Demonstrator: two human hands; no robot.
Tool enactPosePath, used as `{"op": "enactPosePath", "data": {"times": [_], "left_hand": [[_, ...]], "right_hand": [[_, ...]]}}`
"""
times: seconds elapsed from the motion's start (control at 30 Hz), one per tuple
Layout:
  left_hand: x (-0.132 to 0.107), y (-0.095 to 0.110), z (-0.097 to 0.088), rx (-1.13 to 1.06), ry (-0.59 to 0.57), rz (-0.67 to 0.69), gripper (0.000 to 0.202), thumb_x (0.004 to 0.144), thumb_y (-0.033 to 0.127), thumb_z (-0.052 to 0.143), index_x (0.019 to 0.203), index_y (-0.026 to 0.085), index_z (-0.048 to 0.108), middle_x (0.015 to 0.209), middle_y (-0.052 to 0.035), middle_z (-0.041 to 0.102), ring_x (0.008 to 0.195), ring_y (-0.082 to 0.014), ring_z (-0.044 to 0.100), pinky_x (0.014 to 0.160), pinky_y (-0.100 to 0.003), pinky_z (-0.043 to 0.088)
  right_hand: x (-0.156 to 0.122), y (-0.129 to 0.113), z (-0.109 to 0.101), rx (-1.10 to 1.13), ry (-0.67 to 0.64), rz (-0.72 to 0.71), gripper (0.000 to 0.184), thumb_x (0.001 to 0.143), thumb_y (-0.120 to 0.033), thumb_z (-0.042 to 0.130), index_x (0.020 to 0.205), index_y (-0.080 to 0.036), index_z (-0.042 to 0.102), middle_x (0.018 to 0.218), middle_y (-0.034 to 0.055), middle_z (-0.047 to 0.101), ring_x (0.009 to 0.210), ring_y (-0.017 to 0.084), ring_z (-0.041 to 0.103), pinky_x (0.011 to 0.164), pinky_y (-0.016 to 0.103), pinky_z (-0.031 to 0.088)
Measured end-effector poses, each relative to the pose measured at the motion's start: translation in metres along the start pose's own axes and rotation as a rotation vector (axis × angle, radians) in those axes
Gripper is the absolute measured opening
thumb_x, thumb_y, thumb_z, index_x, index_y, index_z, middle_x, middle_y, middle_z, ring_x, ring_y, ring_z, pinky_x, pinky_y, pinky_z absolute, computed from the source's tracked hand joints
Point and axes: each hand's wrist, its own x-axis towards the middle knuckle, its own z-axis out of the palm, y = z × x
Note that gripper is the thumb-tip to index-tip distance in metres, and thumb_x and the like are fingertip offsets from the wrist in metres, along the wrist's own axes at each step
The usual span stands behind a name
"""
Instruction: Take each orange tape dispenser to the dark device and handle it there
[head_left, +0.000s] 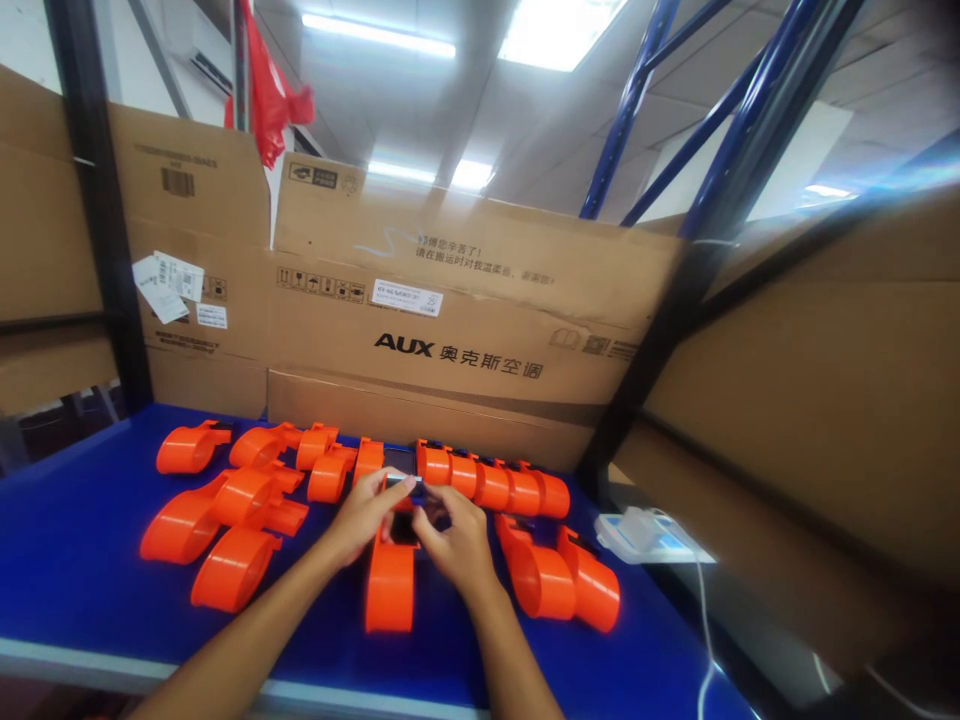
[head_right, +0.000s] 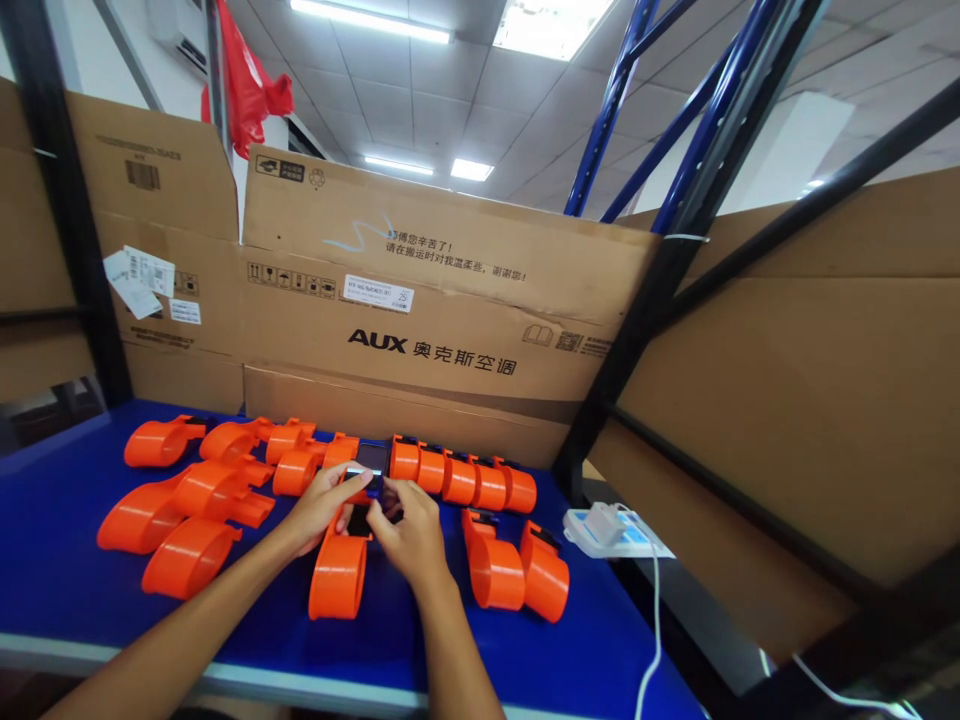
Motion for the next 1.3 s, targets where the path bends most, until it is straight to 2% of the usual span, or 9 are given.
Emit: {"op": "enactPosePath", "data": {"times": [0.13,0.23,0.37,0.5,0.63,0.73,0.87,1.1,1.3], "left_hand": [[-0.002,-0.001,0.0,-0.007,-0.007,-0.011,0.041,0.077,0.056,0.068,0.091,0.018,0.063,0.047,0.0084,0.047,0.029,-0.0074,0.039,0.033,-0.021,0.038],[0.001,-0.001,-0.004,-0.068,-0.04,-0.035,0.042,0.077,0.056,0.068,0.091,0.017,0.062,0.046,0.0074,0.05,0.028,-0.0069,0.038,0.033,-0.02,0.035],[0.008,0.0,-0.011,-0.161,-0.03,-0.079,0.042,0.075,0.056,0.07,0.088,0.017,0.059,0.059,-0.0005,0.065,0.027,-0.0045,0.037,0.033,-0.02,0.029],[0.012,0.001,-0.013,-0.176,0.07,-0.07,0.042,0.072,0.054,0.072,0.086,0.017,0.058,0.068,-0.0059,0.072,0.028,-0.0043,0.039,0.034,-0.02,0.027],[0.01,0.002,-0.012,-0.187,0.088,-0.079,0.042,0.072,0.054,0.073,0.085,0.017,0.058,0.072,-0.0087,0.074,0.028,-0.0042,0.04,0.034,-0.02,0.027],[0.008,0.003,-0.011,-0.186,0.109,-0.076,0.041,0.071,0.053,0.074,0.083,0.017,0.057,0.068,-0.0074,0.073,0.029,-0.0045,0.04,0.035,-0.02,0.027],[0.008,0.002,-0.011,-0.167,0.127,-0.075,0.041,0.071,0.053,0.074,0.082,0.017,0.057,0.066,-0.0056,0.072,0.029,-0.0053,0.041,0.035,-0.021,0.029],[0.007,-0.003,-0.01,-0.103,0.096,-0.066,0.04,0.073,0.054,0.072,0.085,0.018,0.06,0.056,0.0005,0.065,0.029,-0.0064,0.041,0.035,-0.021,0.032],[0.004,-0.003,-0.008,-0.073,0.084,-0.075,0.043,0.073,0.055,0.072,0.091,0.018,0.063,0.048,0.0055,0.055,0.029,-0.0075,0.039,0.034,-0.021,0.032]], "right_hand": [[0.001,-0.005,0.002,0.098,-0.012,0.096,0.024,0.08,-0.022,0.059,0.1,-0.017,0.069,0.072,0.0012,0.069,0.06,0.014,0.063,0.058,0.023,0.053],[0.003,-0.006,-0.002,0.215,-0.012,0.169,0.02,0.085,-0.028,0.055,0.097,-0.017,0.068,0.072,0.0015,0.069,0.058,0.014,0.063,0.056,0.023,0.052],[0.007,0.0,-0.013,0.34,0.163,0.31,0.029,0.093,-0.037,0.046,0.1,-0.015,0.064,0.076,0.0057,0.072,0.056,0.016,0.063,0.052,0.025,0.052],[0.01,0.013,-0.022,0.168,0.224,0.375,0.029,0.089,-0.037,0.05,0.093,-0.015,0.068,0.078,0.0064,0.073,0.061,0.018,0.064,0.053,0.026,0.049],[0.007,0.024,-0.025,-0.139,0.13,0.394,0.021,0.082,-0.029,0.054,0.073,-0.018,0.07,0.065,0.0032,0.069,0.061,0.02,0.063,0.055,0.026,0.044],[0.002,0.026,-0.025,-0.301,0.077,0.399,0.016,0.077,-0.026,0.059,0.065,-0.02,0.068,0.059,0.0034,0.067,0.056,0.019,0.061,0.051,0.025,0.038],[-0.001,0.026,-0.025,-0.364,0.097,0.365,0.016,0.075,-0.024,0.061,0.061,-0.021,0.067,0.056,0.0044,0.067,0.052,0.018,0.059,0.048,0.024,0.034],[0.002,0.025,-0.024,-0.198,0.025,0.403,0.026,0.08,-0.026,0.051,0.059,-0.02,0.064,0.054,0.0015,0.065,0.055,0.018,0.061,0.048,0.022,0.038],[0.004,0.027,-0.024,-0.055,0.125,0.426,0.025,0.081,-0.029,0.049,0.069,-0.019,0.068,0.061,0.004,0.069,0.058,0.02,0.064,0.05,0.025,0.045]]}}
